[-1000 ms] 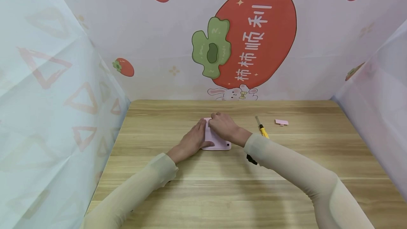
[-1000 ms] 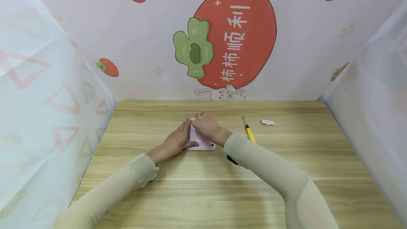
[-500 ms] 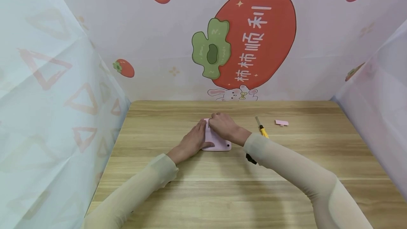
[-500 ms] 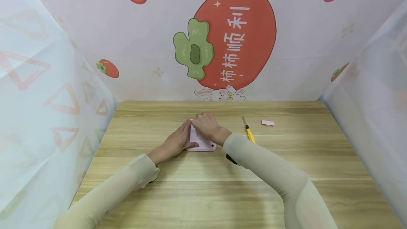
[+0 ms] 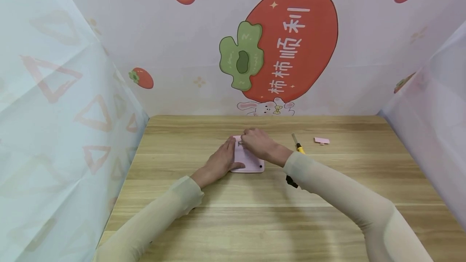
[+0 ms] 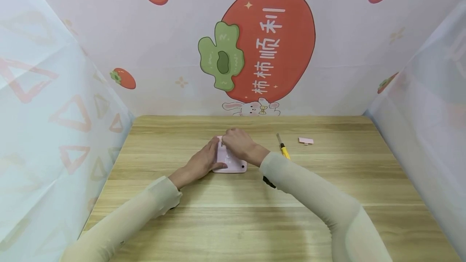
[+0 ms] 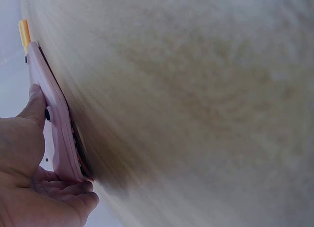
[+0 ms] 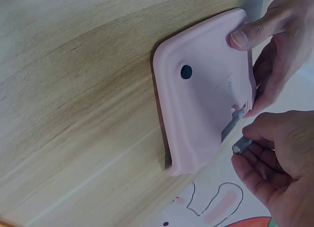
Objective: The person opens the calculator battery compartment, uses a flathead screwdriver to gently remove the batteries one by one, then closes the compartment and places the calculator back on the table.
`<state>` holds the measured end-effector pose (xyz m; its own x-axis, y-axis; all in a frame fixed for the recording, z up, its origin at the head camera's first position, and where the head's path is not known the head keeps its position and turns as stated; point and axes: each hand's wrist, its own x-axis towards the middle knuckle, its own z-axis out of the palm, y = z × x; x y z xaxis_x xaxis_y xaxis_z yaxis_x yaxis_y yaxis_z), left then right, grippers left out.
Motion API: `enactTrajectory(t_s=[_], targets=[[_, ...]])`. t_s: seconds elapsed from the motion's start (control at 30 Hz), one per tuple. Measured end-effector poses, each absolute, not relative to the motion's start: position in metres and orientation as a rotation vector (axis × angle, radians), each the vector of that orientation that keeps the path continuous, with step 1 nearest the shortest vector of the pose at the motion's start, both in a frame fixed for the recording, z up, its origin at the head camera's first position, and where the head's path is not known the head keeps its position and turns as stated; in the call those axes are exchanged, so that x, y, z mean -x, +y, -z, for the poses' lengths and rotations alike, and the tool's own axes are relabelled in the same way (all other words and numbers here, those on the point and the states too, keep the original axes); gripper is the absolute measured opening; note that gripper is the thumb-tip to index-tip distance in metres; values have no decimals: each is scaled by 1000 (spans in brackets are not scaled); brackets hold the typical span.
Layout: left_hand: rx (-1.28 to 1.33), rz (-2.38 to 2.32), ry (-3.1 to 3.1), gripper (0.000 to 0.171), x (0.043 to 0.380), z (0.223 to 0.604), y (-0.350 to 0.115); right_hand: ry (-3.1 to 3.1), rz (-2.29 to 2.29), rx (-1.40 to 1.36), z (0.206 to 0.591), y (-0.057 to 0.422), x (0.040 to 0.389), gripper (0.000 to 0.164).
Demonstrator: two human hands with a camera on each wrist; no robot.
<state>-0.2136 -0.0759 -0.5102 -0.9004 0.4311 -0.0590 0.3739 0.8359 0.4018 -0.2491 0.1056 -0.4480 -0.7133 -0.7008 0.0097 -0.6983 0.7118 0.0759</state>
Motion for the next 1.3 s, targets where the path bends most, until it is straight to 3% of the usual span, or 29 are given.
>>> enactTrajectory(t_s=[0.6, 1.03, 1.3], targets=[[-660, -573, 2877, 105, 214, 513, -78, -2831, 166, -1141, 442, 124, 248, 8], [-668, -595, 2872, 106, 213, 509, -77, -2908, 151, -1060, 444, 149, 246, 20], [-629, -578, 2838, 109, 214, 512, -77, -2928, 97, -998, 446, 166, 245, 18]])
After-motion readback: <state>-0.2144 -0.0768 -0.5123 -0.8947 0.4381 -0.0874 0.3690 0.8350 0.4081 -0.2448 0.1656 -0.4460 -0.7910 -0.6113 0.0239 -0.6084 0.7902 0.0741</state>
